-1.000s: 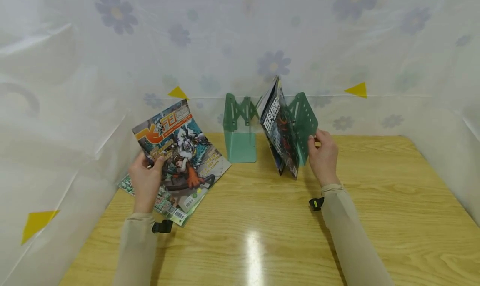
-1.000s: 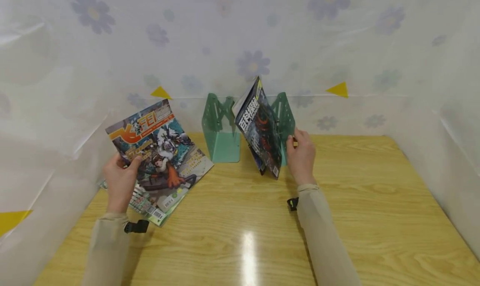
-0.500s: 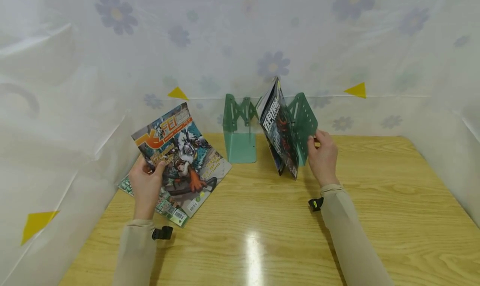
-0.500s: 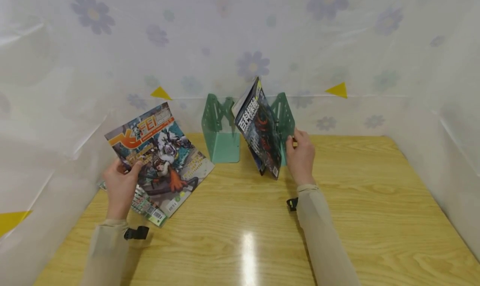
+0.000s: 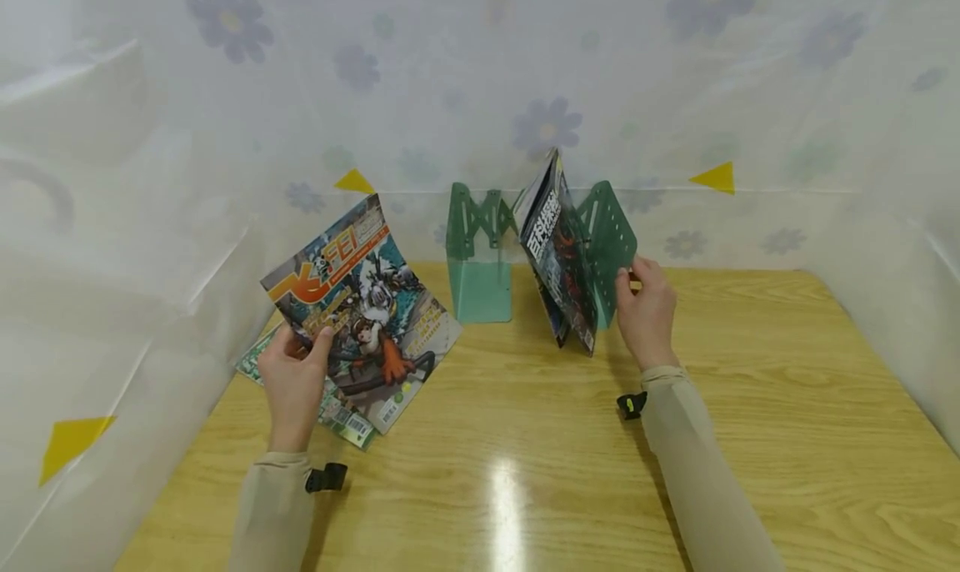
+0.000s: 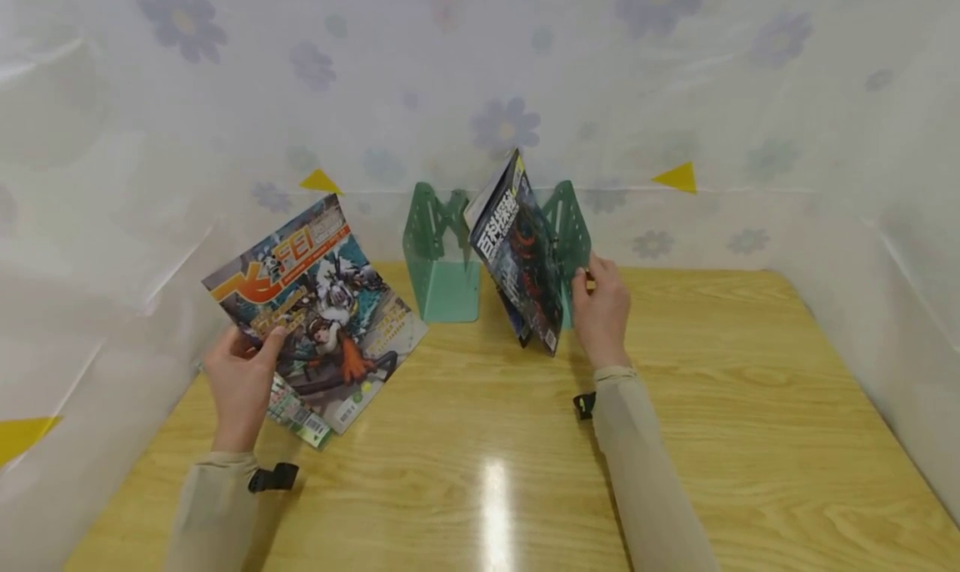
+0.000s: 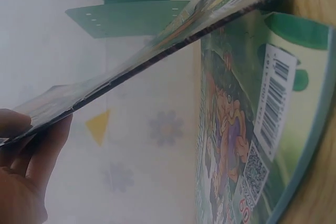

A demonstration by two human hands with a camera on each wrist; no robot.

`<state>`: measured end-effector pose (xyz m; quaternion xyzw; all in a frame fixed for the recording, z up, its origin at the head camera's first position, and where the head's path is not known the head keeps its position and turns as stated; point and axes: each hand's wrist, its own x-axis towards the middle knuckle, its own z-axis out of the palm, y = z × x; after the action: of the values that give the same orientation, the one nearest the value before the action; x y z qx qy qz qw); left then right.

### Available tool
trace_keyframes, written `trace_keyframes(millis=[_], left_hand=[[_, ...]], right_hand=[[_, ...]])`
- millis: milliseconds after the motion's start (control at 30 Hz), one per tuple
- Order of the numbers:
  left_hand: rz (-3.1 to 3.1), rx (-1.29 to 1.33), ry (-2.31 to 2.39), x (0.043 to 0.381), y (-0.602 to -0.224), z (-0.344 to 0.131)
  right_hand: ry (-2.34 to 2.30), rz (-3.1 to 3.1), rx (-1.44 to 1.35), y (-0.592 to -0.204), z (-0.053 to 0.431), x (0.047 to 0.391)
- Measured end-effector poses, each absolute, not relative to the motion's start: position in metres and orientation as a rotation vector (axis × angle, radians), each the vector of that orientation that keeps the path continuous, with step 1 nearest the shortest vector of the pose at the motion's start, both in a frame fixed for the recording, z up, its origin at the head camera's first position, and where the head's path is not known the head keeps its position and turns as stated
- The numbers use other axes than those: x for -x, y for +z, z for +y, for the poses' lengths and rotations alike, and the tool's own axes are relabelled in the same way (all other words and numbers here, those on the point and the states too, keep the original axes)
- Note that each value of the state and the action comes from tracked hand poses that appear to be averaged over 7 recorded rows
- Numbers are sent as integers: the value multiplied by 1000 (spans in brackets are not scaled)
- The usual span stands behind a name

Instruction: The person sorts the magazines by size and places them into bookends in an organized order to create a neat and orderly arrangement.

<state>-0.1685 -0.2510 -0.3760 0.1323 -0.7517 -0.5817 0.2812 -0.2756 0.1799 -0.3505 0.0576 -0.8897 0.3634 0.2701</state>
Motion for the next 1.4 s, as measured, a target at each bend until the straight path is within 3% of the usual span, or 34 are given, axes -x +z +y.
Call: trace_keyframes(millis=[1400], left_hand=[[-2061, -180, -1329, 138, -365, -221]], right_hand=[[959, -2402, -135, -351, 181, 276]])
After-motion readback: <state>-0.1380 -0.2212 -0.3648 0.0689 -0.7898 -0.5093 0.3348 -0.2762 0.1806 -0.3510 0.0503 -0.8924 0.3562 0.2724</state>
